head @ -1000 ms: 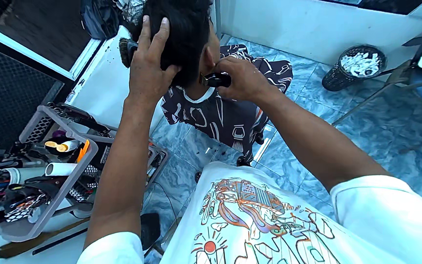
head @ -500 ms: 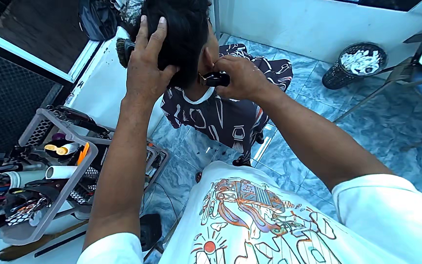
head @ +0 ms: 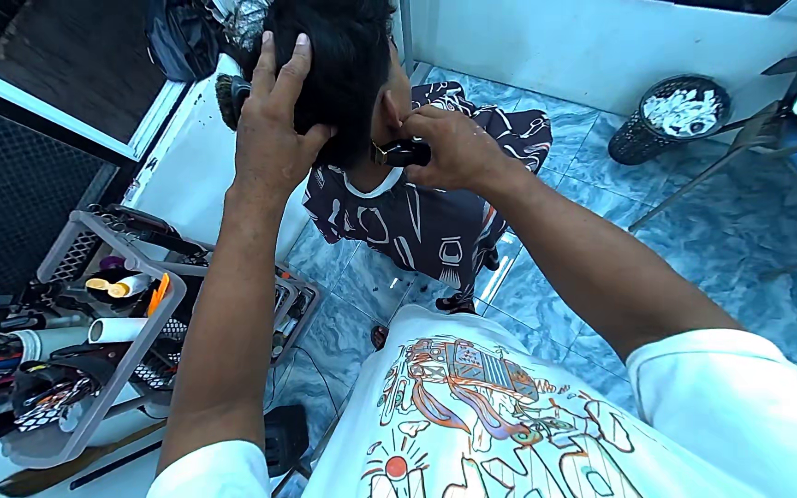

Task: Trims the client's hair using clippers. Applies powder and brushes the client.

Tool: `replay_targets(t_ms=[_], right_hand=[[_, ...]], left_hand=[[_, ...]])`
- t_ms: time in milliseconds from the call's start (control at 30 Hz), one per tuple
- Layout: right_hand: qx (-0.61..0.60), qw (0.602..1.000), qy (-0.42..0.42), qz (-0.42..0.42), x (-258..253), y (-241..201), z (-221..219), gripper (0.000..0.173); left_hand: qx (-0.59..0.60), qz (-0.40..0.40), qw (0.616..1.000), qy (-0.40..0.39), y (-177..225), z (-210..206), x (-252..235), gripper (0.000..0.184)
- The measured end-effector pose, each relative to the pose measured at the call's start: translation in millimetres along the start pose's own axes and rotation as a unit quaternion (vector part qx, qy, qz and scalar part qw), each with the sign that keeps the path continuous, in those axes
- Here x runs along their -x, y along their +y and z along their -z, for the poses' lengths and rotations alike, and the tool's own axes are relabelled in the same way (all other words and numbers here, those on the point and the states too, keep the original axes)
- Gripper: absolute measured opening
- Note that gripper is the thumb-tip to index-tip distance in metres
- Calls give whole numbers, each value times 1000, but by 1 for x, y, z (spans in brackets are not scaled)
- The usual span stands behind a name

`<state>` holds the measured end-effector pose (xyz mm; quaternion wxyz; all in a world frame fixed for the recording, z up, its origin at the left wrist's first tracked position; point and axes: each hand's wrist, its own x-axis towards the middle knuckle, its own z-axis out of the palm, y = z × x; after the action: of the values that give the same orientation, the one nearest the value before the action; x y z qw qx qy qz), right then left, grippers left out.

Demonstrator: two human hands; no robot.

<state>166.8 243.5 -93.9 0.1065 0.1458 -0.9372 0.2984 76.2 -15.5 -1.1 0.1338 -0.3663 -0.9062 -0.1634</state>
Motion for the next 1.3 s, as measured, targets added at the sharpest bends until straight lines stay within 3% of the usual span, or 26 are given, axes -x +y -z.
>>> replay_targets(t_ms=[933, 1067, 1200, 1300], right_hand=[[-31, 999, 26, 12, 1, 2, -5, 41], [-49, 996, -47, -51, 31, -5, -18, 40], [-151, 965, -169, -129, 57, -12, -36, 39], [-189, 973, -114, -72, 54, -17, -37, 35]], left_hand=[[1, -13, 1000, -3, -2, 1, -3, 77], [8, -16, 1000, 0, -2, 1, -1, 78], [9, -17, 1000, 16, 0, 0, 2, 79], [13, -21, 999, 23, 0, -1, 1, 79]])
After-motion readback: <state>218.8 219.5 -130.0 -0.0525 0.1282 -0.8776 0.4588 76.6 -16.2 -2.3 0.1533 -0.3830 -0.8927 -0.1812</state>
